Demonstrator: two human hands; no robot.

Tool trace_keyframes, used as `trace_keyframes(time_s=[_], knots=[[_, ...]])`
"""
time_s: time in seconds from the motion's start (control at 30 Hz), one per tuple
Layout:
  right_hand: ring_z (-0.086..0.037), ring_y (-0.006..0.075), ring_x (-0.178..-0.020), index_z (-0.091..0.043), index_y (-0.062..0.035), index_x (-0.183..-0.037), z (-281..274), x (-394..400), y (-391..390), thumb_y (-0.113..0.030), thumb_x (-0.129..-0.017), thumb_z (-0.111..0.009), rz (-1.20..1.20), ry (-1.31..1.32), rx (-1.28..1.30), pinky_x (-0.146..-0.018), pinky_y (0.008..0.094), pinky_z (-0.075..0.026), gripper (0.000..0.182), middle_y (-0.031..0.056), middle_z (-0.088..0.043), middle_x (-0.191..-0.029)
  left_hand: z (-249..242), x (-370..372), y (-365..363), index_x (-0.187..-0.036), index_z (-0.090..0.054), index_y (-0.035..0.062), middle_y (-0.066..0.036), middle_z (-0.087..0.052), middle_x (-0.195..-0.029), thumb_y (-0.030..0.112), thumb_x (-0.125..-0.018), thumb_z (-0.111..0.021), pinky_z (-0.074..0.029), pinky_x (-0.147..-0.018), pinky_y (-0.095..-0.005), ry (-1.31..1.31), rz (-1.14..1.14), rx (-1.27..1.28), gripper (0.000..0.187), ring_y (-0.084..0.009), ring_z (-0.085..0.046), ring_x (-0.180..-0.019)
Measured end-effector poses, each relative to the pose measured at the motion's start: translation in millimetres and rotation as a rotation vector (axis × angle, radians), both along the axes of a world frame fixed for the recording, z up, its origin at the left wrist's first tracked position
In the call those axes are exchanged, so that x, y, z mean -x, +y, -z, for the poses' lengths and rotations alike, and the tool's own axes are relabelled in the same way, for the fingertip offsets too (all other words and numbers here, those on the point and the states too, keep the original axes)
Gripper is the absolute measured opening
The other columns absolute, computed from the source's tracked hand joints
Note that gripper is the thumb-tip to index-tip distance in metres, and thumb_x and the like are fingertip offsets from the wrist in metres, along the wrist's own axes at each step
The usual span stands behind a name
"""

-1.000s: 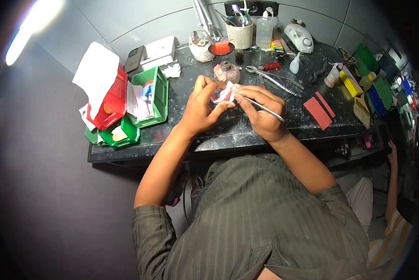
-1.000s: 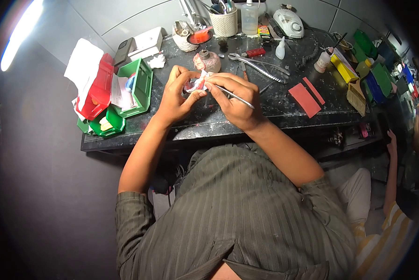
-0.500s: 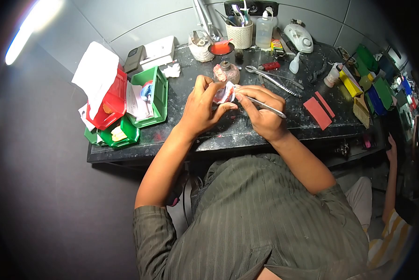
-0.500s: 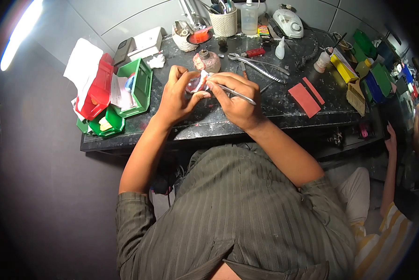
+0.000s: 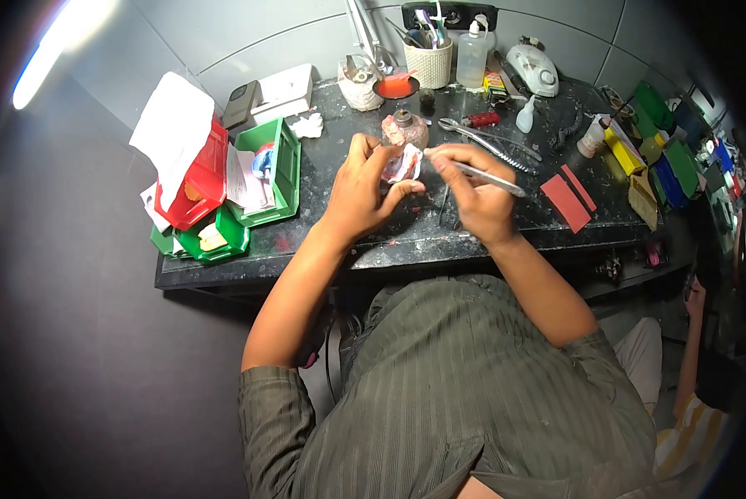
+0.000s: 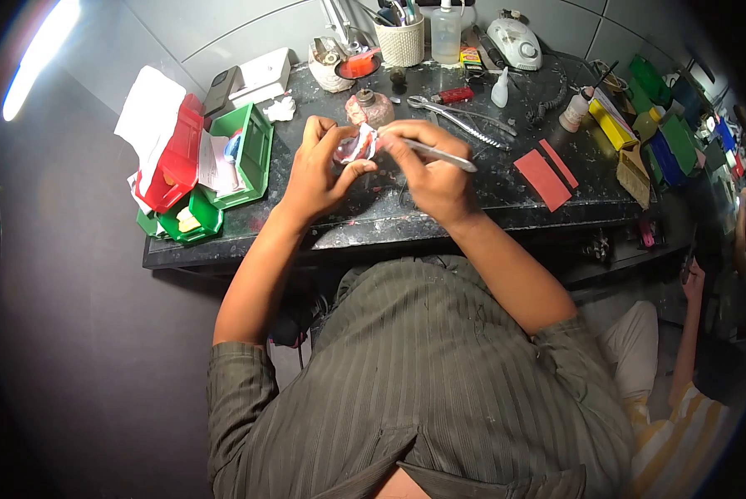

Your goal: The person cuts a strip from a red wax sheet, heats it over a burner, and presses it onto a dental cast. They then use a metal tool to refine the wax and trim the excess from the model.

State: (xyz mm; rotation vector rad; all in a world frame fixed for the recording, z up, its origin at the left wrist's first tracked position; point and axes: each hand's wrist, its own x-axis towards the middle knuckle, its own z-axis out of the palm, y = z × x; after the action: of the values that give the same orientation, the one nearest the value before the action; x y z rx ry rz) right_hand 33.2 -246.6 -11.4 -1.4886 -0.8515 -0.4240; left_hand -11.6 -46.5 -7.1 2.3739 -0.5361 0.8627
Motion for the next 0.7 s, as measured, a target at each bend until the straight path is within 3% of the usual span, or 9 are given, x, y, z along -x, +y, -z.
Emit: trace_keyframes(time_s=[0.03,0.1,0.23,0.3,0.4,0.5,0.7], knots=[[-0.071,0.0172,-0.09,-0.071,0.0047,-0.1,2,-3,1,-0.003,-0.095,-0.068,-0.061,0.12,-0.119,-0.077,0.0281,-0.057,0.01,0.012,-0.074,-0.098,0,0,1,-0.116,-0.063,0.0002,-0.016,-0.05,-0.098,0.037,-0.08,-0.083,-0.05,-0.07,-0.04,-0.001,-0.004,0.0,0.055,-0.0306,-0.057,-0.08],[-0.071,0.0198,-0.102,-0.067,0.0044,-0.11,2,-5,-1,-0.008,-0.099,-0.064,-0.17,0.34,-0.278,-0.086,0.0306,-0.06,0.016,0.0119,-0.072,-0.108,0,-2,0,-0.113,-0.065,-0.0016,-0.014,-0.051,-0.098,0.033,-0.09,-0.076,-0.05,-0.075,-0.0378,0.112,0.015,0.155,0.043,-0.027,-0.057,-0.085],[-0.07,0.0218,-0.105,-0.065,0.0051,-0.111,-3,-5,-4,-0.011,-0.1,-0.063,-0.187,0.44,-0.286,-0.089,0.0346,-0.061,0.019,0.0133,-0.071,-0.107,13,-14,11,-0.113,-0.066,-0.0024,-0.012,-0.053,-0.098,0.033,-0.101,-0.063,-0.049,-0.078,-0.035,0.162,0.14,0.281,0.038,-0.0225,-0.056,-0.088],[-0.071,0.0218,-0.103,-0.064,0.0059,-0.111,-3,-5,-4,-0.013,-0.1,-0.064,-0.223,0.447,-0.316,-0.089,0.0359,-0.062,0.022,0.0145,-0.071,-0.106,16,-17,11,-0.112,-0.067,-0.0022,-0.008,-0.057,-0.101,0.038,-0.106,-0.052,-0.047,-0.075,-0.0317,0.323,0.304,0.555,0.043,-0.017,-0.055,-0.085],[-0.072,0.0205,-0.097,-0.064,0.0063,-0.109,2,-7,-4,-0.015,-0.101,-0.064,-0.193,0.416,-0.285,-0.086,0.0347,-0.062,0.023,0.0136,-0.072,-0.1,13,-13,19,-0.115,-0.067,0.0002,-0.005,-0.061,-0.108,0.042,-0.108,-0.045,-0.044,-0.071,-0.0275,0.556,0.338,0.653,0.048,-0.0122,-0.052,-0.081],[-0.073,0.0235,-0.094,-0.06,0.0056,-0.107,12,-16,-8,-0.017,-0.104,-0.058,-0.095,0.256,-0.15,-0.081,0.0345,-0.063,0.023,0.0152,-0.072,-0.096,9,-9,20,-0.12,-0.066,0.0031,-0.001,-0.06,-0.107,0.044,-0.108,-0.045,-0.039,-0.066,-0.0244,0.717,0.416,0.838,0.048,-0.0094,-0.049,-0.077],[-0.073,0.0187,-0.077,-0.05,0.0019,-0.107,4,-4,-7,-0.021,-0.106,-0.053,-0.091,0.36,-0.226,-0.074,0.0319,-0.063,0.023,0.0157,-0.071,-0.088,5,-10,19,-0.126,-0.063,0.0048,-0.001,-0.051,-0.098,0.045,-0.104,-0.051,-0.041,-0.069,-0.0227,0.637,0.386,0.834,0.047,-0.0098,-0.052,-0.082]])
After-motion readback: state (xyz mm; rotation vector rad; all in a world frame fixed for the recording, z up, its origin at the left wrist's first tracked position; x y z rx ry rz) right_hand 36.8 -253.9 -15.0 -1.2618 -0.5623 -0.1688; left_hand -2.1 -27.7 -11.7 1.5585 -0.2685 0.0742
